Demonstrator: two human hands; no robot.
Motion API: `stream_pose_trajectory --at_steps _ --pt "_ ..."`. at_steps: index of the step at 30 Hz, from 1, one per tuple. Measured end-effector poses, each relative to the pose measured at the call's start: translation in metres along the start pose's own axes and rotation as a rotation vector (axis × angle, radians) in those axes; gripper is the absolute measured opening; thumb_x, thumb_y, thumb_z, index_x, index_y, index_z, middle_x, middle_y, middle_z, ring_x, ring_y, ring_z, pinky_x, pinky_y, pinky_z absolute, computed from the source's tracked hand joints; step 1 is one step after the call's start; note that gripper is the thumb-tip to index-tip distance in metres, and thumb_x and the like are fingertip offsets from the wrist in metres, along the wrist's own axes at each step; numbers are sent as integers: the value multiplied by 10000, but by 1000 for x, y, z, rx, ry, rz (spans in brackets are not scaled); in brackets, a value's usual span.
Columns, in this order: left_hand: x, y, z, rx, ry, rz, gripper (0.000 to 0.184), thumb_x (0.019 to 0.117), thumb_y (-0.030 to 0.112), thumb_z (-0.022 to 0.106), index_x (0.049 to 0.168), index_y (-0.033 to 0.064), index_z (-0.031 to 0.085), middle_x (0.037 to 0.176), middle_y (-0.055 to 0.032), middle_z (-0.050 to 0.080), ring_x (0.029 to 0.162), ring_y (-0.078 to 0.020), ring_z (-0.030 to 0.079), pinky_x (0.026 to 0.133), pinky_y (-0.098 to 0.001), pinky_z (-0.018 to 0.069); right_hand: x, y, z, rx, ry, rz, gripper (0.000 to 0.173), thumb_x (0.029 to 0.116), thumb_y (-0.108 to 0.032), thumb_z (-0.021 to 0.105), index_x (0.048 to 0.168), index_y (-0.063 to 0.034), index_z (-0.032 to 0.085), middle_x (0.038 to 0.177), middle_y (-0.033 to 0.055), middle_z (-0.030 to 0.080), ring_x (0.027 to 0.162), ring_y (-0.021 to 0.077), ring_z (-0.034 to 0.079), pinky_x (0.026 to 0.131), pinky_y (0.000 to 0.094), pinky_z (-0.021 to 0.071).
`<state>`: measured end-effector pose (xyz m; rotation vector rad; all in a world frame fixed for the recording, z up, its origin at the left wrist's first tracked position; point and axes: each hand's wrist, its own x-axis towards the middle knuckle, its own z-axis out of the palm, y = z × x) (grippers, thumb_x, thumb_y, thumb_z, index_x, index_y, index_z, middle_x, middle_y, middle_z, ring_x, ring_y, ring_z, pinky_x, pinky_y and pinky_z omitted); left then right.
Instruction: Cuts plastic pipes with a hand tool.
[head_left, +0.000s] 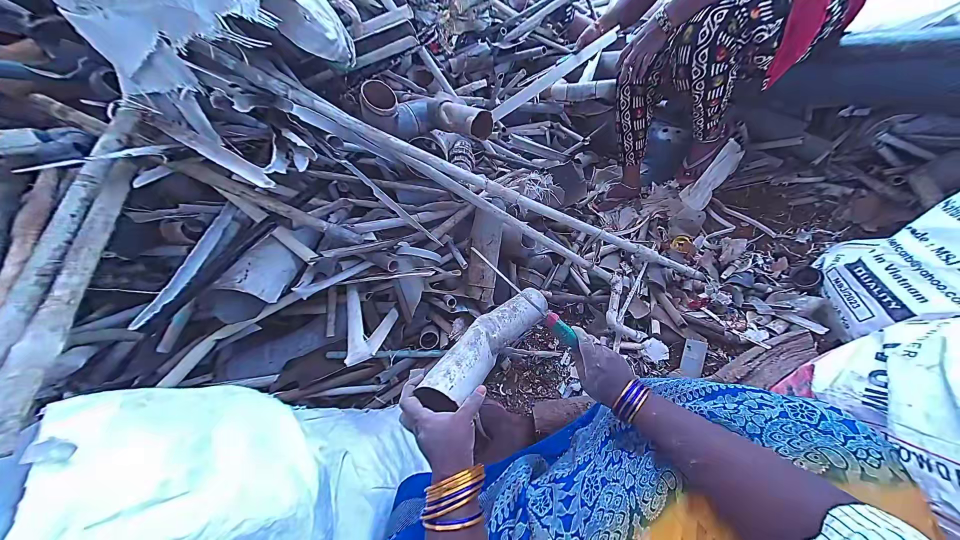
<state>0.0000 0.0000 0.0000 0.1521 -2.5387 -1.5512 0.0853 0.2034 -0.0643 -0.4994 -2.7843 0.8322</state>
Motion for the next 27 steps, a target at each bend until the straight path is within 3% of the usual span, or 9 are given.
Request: stream_pose_trajectory --at_steps 2,6,8,11,15,17,21,24,27 --pt "0 -1 0 -13 7 0 1024 598 -44 870 1494 -9 377 1471 -362 387 1314 -438 455 1059 -529 420 -8 1 17 -41 121 -196 460 966 -71 535 1396 91 556 939 260 721 720 422 731 614 519 595" --pt "-2 0 -6 -44 11 -22 1021 598 -58 869 1494 11 383 1446 -333 415 1286 -405 476 1040 -504 438 20 11 -3 -31 -513 371 594 1096 -137 346 1639 -36 126 1410 276 559 1280 415 595 1054 544 475" --pt "0 -1 -6 -57 13 -15 1021 598 -49 866 1493 7 377 1451 -335 409 1284 -404 478 1037 -504 441 14 2 -7 22 -301 284 563 1098 -150 372 1616 5 212 1314 280 628 1192 423 652 1015 535 505" --pt "1 -2 -4 -138 11 -14 1029 593 -53 845 1494 11 352 1461 -306 416 1279 -353 505 1022 -467 468 -6 0 18 -11 156 -162 470 990 -97 530 1418 98 537 865 247 730 725 422 740 637 523 605" --pt "-2 1 -5 -116 10 16 1038 581 -30 842 1497 7 354 1461 -313 411 1276 -358 497 1038 -465 453 19 6 -2 -11 -496 371 586 1103 -156 338 1641 -53 129 1379 265 581 1257 404 612 1050 535 483" --pt "-1 1 -3 -91 16 19 1036 585 -25 851 1496 -2 357 1459 -329 400 1285 -383 484 1044 -489 442 18 6 -8 37 -326 330 563 1108 -167 357 1628 -22 196 1333 271 618 1211 409 641 1033 528 492" --pt "2 -6 1 -128 14 61 1062 559 -1 841 1497 -11 342 1485 -316 390 1299 -346 489 1042 -446 456 0 4 13 52 139 -96 492 1000 -98 511 1457 86 502 939 263 735 794 442 743 699 548 602" --pt "1 -10 1 -49 20 191 1056 534 56 850 1470 -56 373 1462 -339 398 1301 -374 477 1062 -452 436 20 15 0 144 -376 387 534 1105 -168 366 1607 -32 243 1345 272 611 1246 407 622 1067 537 469" --pt "3 -24 6 39 53 446 984 564 168 851 1381 -148 402 1429 -404 405 1300 -426 476 1087 -444 413 30 28 -2 549 -34 528 422 1102 -172 428 1480 14 446 1104 225 666 964 301 670 886 439 526"
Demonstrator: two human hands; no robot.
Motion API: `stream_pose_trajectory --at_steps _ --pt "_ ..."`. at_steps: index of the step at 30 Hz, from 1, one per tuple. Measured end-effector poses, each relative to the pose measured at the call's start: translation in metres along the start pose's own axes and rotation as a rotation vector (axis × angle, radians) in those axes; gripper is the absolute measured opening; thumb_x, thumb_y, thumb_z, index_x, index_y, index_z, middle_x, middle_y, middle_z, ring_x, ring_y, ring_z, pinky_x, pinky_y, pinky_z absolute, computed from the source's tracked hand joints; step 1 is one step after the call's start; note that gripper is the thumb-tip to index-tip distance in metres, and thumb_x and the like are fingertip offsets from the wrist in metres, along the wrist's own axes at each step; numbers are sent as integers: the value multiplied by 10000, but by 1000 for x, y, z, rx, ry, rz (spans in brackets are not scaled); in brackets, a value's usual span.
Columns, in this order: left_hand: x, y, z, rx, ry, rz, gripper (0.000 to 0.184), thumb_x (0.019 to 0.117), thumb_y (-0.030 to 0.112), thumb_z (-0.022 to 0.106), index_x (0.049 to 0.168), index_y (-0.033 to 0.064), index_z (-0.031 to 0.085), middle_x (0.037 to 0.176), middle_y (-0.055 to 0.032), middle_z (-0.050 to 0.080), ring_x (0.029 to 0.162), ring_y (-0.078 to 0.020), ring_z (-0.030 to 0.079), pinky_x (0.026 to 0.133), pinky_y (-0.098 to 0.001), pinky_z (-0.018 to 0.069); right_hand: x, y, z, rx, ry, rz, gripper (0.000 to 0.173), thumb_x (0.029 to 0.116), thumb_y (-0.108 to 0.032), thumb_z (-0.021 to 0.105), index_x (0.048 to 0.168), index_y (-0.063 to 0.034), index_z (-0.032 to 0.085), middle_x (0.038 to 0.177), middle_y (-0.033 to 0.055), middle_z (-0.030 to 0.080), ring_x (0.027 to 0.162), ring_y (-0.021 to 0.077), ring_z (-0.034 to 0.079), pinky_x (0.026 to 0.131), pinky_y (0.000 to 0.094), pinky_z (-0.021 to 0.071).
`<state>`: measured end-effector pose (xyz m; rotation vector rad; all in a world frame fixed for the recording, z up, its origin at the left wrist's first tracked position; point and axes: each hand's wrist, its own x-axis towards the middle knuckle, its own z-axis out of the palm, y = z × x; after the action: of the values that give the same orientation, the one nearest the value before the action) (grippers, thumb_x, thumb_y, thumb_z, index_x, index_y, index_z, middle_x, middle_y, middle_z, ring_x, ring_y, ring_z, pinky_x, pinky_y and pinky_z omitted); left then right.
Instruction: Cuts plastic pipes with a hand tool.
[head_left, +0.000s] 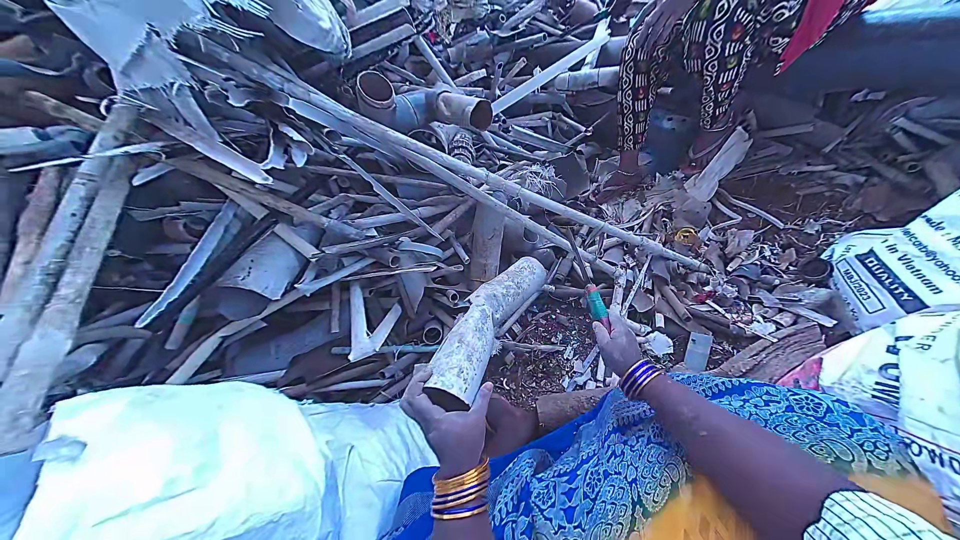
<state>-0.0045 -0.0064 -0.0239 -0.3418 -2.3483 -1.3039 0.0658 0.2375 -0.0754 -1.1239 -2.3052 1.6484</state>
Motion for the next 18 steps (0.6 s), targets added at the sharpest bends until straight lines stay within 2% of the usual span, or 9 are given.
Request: stream_pose_trajectory --at_steps 1,2,5,8,9,11,14,16,18 --pt "-2 -7 3 6 10 89 942 587 191 843 1341 -168 407 1411 -415 416 1309 -423 474 1105 -416 399 1 0 1 171 26 -44 355 1112 -189 418 1394 10 501 887 125 600 712 197 598 676 346 520" --pt "-3 -14 5 8 18 177 899 608 214 839 1300 -178 420 1391 -428 425 1325 -431 466 1126 -398 380 0 -1 3 367 1 -66 296 1121 -197 403 1298 7 523 743 34 520 557 108 511 538 261 471" --pt "-3 -26 9 28 27 375 785 679 328 827 1253 -63 460 1344 -373 464 1336 -375 457 1136 -348 352 -9 -6 6 772 -191 56 232 1137 -215 361 1164 -38 509 625 -40 423 445 44 394 430 190 379" --pt "-5 -28 12 22 37 449 719 740 388 827 1277 96 448 1346 -265 466 1352 -266 461 1136 -304 363 -24 -11 13 818 -390 178 213 1141 -261 345 1122 -96 479 598 -53 378 422 28 321 398 171 293" --pt "-5 -29 12 29 47 458 716 738 377 829 1281 97 457 1346 -271 466 1345 -275 467 1131 -313 370 -30 -13 15 814 -471 166 194 1139 -253 346 1104 -111 474 594 -58 381 419 22 319 396 165 284" --pt "-4 -30 11 46 59 427 742 711 346 832 1263 2 474 1341 -345 470 1329 -343 478 1124 -343 379 -37 -14 16 786 -571 105 170 1124 -208 372 1127 -107 507 587 -66 397 414 15 345 394 157 307" --pt "-4 -27 7 -1 36 285 875 643 301 849 1265 -157 438 1348 -407 471 1319 -376 496 1119 -347 399 -33 -13 17 783 -420 145 194 1133 -227 376 1150 -82 504 599 -55 389 427 35 357 407 180 333" --pt "-6 -18 8 -39 9 167 965 596 271 851 1323 -183 408 1387 -414 446 1314 -381 489 1114 -370 399 -28 -12 18 673 -342 155 215 1134 -255 382 1164 -73 492 632 -39 388 446 52 354 419 199 320" --pt "-7 -9 11 -52 -22 30 1008 563 212 858 1376 -159 392 1424 -407 420 1304 -398 489 1092 -417 416 -32 -13 18 358 -380 -34 252 1117 -216 412 1220 -16 526 700 7 449 522 86 426 496 239 382"
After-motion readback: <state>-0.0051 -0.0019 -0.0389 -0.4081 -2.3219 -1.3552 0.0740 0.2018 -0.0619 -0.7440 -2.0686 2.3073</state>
